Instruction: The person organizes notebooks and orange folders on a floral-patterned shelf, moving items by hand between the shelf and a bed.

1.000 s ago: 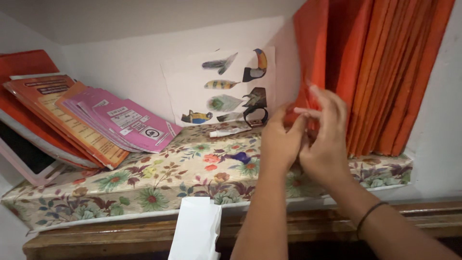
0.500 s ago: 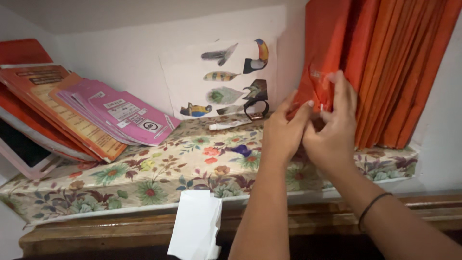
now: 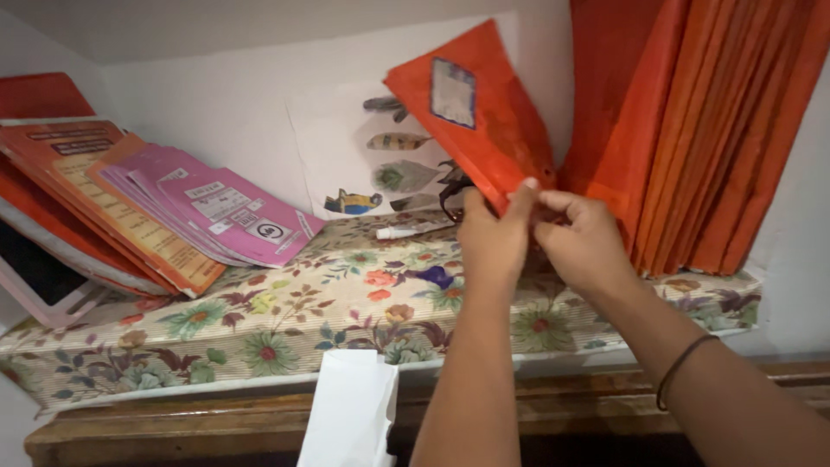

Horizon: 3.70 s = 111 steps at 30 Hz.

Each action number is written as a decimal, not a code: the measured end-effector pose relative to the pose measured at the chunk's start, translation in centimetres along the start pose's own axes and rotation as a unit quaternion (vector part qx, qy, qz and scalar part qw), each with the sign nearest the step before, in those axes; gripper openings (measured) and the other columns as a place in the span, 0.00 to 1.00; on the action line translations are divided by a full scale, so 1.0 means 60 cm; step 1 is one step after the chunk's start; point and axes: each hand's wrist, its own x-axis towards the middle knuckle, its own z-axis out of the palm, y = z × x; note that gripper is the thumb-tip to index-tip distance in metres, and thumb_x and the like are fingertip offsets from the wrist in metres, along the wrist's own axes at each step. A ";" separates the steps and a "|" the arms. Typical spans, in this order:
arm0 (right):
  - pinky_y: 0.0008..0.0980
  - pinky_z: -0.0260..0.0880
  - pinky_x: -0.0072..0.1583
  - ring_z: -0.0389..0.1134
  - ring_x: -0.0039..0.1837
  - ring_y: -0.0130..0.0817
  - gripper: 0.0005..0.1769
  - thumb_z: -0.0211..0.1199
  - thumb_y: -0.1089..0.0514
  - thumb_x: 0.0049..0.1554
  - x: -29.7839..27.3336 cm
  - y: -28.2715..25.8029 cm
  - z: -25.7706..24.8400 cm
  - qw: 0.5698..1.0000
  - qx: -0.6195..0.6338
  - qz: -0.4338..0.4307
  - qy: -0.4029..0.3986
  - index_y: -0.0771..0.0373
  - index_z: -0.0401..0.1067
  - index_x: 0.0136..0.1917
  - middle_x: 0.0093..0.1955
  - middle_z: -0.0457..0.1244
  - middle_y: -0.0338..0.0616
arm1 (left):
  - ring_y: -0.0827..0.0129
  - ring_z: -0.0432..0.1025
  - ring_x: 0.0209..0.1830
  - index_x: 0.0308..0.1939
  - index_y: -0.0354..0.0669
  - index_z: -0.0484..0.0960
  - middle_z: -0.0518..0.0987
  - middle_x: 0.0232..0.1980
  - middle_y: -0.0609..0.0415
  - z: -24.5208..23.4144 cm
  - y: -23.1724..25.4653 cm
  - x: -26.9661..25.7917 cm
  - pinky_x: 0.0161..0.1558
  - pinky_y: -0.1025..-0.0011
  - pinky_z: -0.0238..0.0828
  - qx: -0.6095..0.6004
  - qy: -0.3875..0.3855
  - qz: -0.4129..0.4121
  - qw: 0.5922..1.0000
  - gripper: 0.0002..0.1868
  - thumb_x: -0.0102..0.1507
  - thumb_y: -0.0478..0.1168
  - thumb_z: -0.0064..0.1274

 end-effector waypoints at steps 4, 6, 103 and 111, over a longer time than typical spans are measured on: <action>0.28 0.66 0.43 0.65 0.41 0.26 0.16 0.56 0.68 0.56 -0.011 -0.006 -0.002 0.998 -0.042 -0.021 0.030 0.65 0.78 0.55 0.40 0.66 0.38 | 0.54 0.81 0.45 0.50 0.37 0.84 0.86 0.45 0.44 0.005 -0.023 0.014 0.50 0.61 0.73 -0.032 0.041 0.011 0.999 0.27 0.57 0.54 0.59; 0.28 0.66 0.44 0.65 0.41 0.26 0.13 0.56 0.66 0.57 -0.015 -0.010 0.002 0.996 -0.047 -0.053 0.045 0.65 0.77 0.53 0.41 0.66 0.39 | 0.54 0.81 0.45 0.48 0.35 0.85 0.86 0.44 0.43 0.005 -0.034 0.020 0.50 0.61 0.73 -0.036 0.065 -0.008 0.997 0.25 0.58 0.54 0.57; 0.39 0.71 0.58 0.70 0.61 0.36 0.42 0.54 0.64 0.53 -0.029 -0.088 -0.046 0.958 0.112 0.238 -0.111 0.46 0.57 0.80 0.67 0.66 0.44 | 0.69 0.77 0.40 0.53 0.33 0.78 0.85 0.45 0.50 -0.146 -0.005 0.002 0.45 0.71 0.73 -0.076 0.074 0.026 0.994 0.21 0.56 0.35 0.60; 0.41 0.71 0.59 0.70 0.62 0.38 0.41 0.55 0.65 0.55 -0.008 -0.072 -0.040 0.954 0.093 0.257 -0.121 0.46 0.57 0.81 0.67 0.66 0.46 | 0.70 0.76 0.40 0.56 0.36 0.77 0.84 0.46 0.51 -0.150 0.000 0.005 0.44 0.72 0.73 -0.132 0.055 0.005 0.990 0.22 0.57 0.35 0.58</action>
